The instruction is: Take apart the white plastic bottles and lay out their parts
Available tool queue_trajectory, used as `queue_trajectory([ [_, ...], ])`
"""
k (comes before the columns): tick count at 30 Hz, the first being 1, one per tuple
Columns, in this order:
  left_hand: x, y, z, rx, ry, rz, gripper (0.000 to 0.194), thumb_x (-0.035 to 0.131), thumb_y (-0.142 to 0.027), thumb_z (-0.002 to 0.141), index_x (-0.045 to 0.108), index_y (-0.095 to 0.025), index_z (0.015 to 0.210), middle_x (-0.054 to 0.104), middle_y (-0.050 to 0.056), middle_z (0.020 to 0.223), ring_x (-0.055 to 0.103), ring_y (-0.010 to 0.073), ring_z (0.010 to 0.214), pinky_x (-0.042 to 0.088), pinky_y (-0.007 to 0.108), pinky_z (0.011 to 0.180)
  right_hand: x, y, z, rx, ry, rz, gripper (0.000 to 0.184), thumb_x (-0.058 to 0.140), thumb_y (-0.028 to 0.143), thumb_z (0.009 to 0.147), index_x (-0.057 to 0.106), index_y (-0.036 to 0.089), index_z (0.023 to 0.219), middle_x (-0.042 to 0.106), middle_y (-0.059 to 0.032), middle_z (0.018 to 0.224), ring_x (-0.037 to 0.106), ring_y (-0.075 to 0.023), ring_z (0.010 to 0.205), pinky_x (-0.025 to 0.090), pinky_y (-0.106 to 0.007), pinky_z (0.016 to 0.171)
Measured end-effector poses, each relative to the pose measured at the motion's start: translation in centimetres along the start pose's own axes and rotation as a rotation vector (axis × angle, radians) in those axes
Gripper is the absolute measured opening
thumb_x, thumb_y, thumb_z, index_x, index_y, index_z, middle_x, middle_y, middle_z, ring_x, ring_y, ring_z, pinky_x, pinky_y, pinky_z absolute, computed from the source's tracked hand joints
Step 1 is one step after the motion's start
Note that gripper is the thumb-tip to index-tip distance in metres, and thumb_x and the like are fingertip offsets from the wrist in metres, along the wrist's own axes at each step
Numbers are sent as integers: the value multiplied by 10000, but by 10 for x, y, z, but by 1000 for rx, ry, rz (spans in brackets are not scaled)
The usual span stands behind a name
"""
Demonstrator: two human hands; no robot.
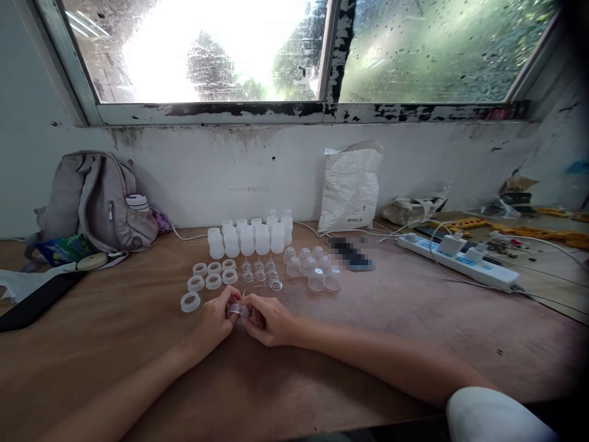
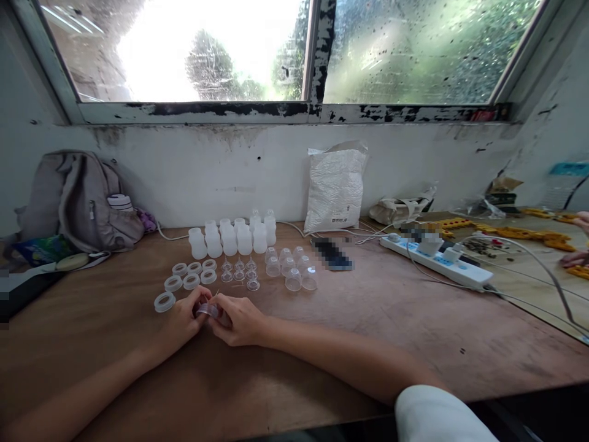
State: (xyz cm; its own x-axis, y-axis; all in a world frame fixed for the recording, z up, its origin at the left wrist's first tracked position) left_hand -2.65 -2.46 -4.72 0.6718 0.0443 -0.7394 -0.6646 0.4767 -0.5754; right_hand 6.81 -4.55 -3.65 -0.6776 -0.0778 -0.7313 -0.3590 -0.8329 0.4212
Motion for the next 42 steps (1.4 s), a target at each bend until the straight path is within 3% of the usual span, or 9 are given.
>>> queue_trajectory([
  [16,1,-7,-4,11,-38,80,174,397,-164,737,409,-209,905,510,-33,663,521,129,583,381,233,563,-4,16,-8,-165,-69,-179,277,445,181,732,414,173,1007,588,-23,729,550,-119,561,376,-205,467],
  [19,-2,-8,-3,20,-69,25,172,411,-223,762,405,-207,933,524,-20,707,520,129,591,402,246,584,-3,22,-10,-231,-97,-257,257,422,181,768,421,177,1025,602,-65,845,577,-138,660,415,-221,530],
  [22,0,-13,-1,82,-14,-50,183,398,-228,775,416,-200,955,557,10,783,546,149,685,421,270,648,-1,27,-9,-273,-98,-336,213,399,163,800,454,180,1005,592,-75,857,573,-152,741,433,-238,608],
  [26,0,-13,1,138,21,-70,168,356,-203,803,450,-184,941,572,48,873,546,169,804,422,291,723,-4,20,-5,-192,-111,-338,203,400,161,819,485,178,1002,564,-53,783,553,-140,712,421,-221,585],
  [32,-3,-9,1,180,-4,-92,271,423,-171,772,439,-166,1043,565,78,989,541,182,899,426,303,784,-3,10,-4,-120,-110,-316,228,393,160,835,503,200,1031,527,-44,796,516,-127,682,407,-215,583],
  [36,-2,-7,1,112,77,-166,413,484,-182,739,399,-177,1143,548,78,1041,562,174,834,460,259,660,-4,3,-2,-49,-116,-263,255,414,104,794,516,207,1004,505,-42,829,505,-129,714,414,-217,623],
  [42,-8,-5,5,3,62,-308,310,466,-320,800,475,-201,1087,578,47,987,555,165,847,453,249,696,-11,-9,2,56,-150,-158,316,411,15,699,488,200,943,478,-31,842,479,-128,714,410,-221,640],
])
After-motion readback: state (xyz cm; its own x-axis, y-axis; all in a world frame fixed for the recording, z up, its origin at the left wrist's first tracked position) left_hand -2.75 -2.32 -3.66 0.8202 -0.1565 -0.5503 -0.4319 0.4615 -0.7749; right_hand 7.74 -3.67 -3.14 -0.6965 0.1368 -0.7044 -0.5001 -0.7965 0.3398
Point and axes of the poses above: each hand's wrist, its own z-axis towards the middle knuckle, its own x-axis out of the palm, y = z × x, the point moved 8 cm from there along z, towards the middle knuckle
